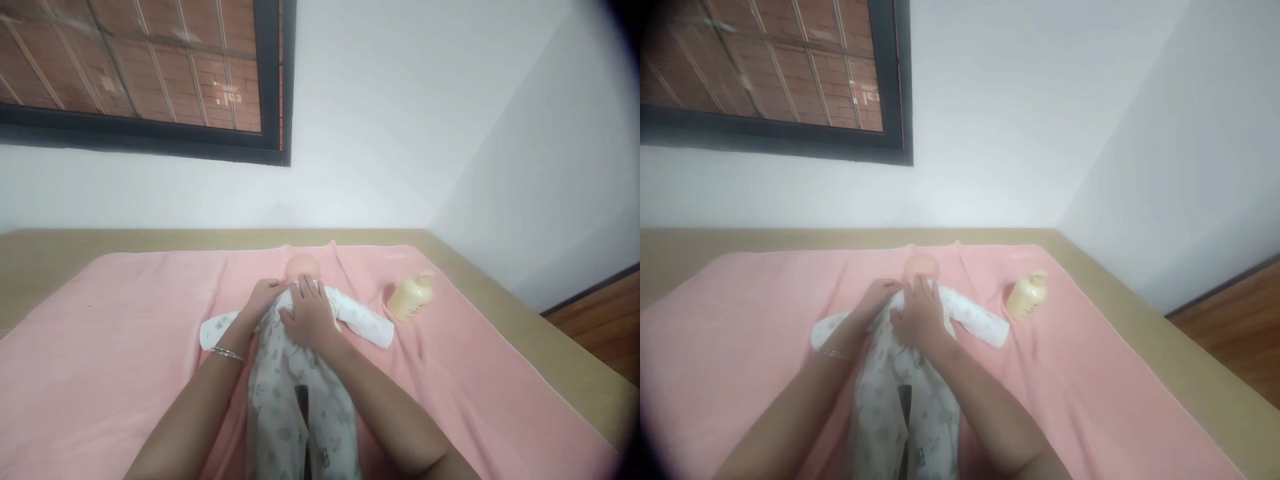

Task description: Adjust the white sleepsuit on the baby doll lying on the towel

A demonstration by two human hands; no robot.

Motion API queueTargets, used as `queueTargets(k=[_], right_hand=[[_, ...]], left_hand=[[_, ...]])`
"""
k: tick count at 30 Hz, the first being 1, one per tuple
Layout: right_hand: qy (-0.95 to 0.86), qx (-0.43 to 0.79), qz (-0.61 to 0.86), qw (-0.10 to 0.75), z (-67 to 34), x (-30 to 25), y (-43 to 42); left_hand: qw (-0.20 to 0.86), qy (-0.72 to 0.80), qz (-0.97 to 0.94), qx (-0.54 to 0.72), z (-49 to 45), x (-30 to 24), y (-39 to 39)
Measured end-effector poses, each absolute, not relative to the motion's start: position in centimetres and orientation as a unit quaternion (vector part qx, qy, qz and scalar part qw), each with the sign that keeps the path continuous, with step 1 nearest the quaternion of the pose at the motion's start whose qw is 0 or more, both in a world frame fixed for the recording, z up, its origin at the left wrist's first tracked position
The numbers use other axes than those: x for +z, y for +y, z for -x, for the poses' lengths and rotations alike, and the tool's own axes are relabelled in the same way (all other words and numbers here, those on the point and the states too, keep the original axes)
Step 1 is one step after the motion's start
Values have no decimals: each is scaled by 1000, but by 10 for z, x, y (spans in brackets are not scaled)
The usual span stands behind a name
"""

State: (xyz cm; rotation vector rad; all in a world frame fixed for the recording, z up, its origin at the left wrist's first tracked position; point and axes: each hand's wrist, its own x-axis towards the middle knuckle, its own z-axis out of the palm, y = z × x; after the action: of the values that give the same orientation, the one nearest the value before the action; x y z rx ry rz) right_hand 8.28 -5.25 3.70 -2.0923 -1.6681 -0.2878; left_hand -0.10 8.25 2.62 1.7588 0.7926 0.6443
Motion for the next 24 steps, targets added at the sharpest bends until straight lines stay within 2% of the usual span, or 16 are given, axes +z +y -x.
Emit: queueTargets(k=[14,24], right_hand=[[-681,-91,693,219,-85,37,-53],[-658,-114,705,239,-83,38,-53]], left_hand=[[508,310,-759,265,0,19,89],[470,327,-774,269,-2,17,88]])
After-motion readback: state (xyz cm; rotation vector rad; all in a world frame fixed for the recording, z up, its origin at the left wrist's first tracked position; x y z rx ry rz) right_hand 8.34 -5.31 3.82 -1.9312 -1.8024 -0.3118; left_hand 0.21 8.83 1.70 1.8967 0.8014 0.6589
